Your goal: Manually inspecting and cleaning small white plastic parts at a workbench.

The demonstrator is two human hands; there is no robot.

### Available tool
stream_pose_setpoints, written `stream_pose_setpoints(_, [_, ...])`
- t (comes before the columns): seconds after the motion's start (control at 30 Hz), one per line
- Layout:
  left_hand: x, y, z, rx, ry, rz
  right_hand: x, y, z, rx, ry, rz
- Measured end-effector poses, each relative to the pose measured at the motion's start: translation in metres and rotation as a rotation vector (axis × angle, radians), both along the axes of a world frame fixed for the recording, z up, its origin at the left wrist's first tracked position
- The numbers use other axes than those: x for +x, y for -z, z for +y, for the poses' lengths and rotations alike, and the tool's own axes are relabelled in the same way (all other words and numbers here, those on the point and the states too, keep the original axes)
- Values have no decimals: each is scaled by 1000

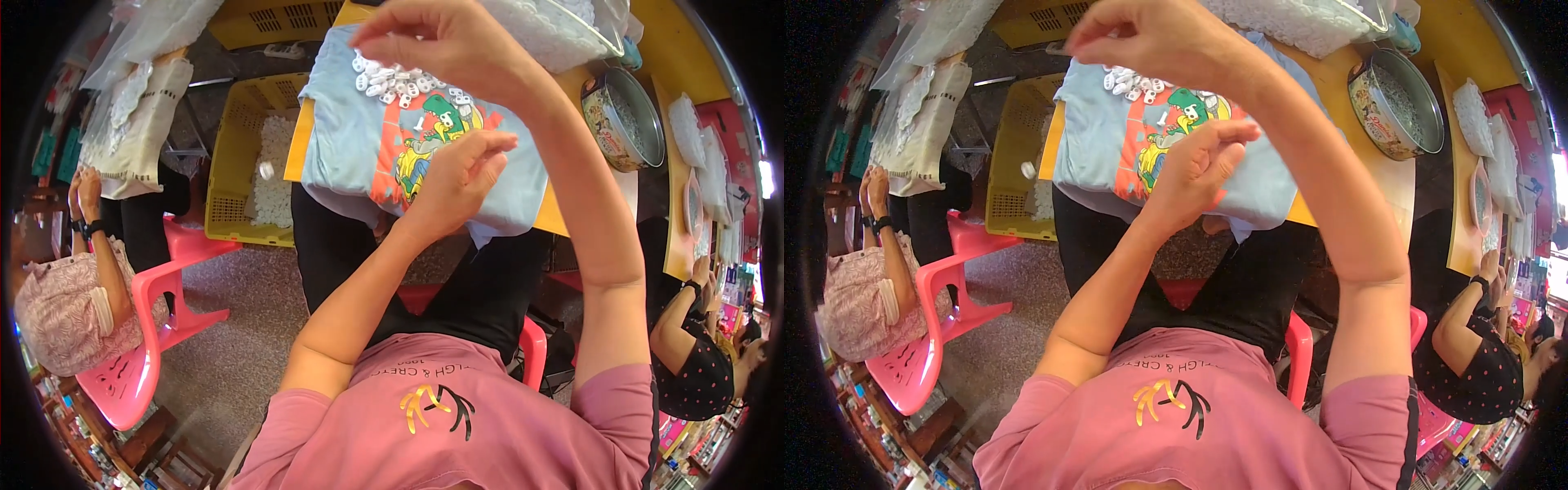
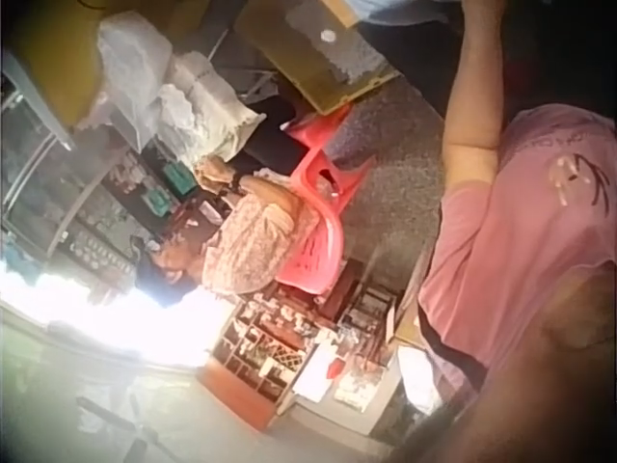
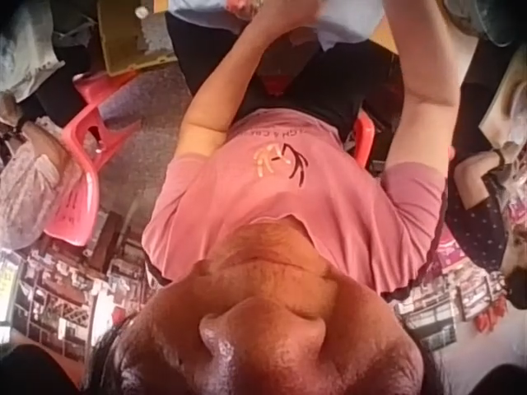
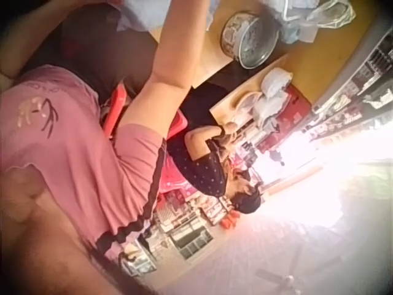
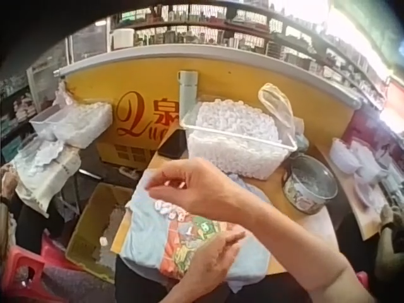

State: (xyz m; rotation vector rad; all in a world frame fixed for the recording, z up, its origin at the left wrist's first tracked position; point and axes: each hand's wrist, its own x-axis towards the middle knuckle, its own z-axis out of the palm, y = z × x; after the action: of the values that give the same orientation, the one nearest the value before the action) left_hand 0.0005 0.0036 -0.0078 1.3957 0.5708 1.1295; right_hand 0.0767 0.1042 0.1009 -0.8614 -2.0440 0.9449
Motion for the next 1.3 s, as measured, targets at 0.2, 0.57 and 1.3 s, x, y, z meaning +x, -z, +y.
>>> stream_pose_setpoints(0.2, [8, -4, -6, 61, 9, 116, 46, 55, 3, 376, -102, -590])
stream_pose_setpoints(0.57, [8, -15, -12, -73, 11, 50, 42, 69, 2, 468, 86, -384])
stream_pose_setpoints(1.3, [6, -5, 0, -286, -102, -162, 102, 53, -114, -393, 430, 272])
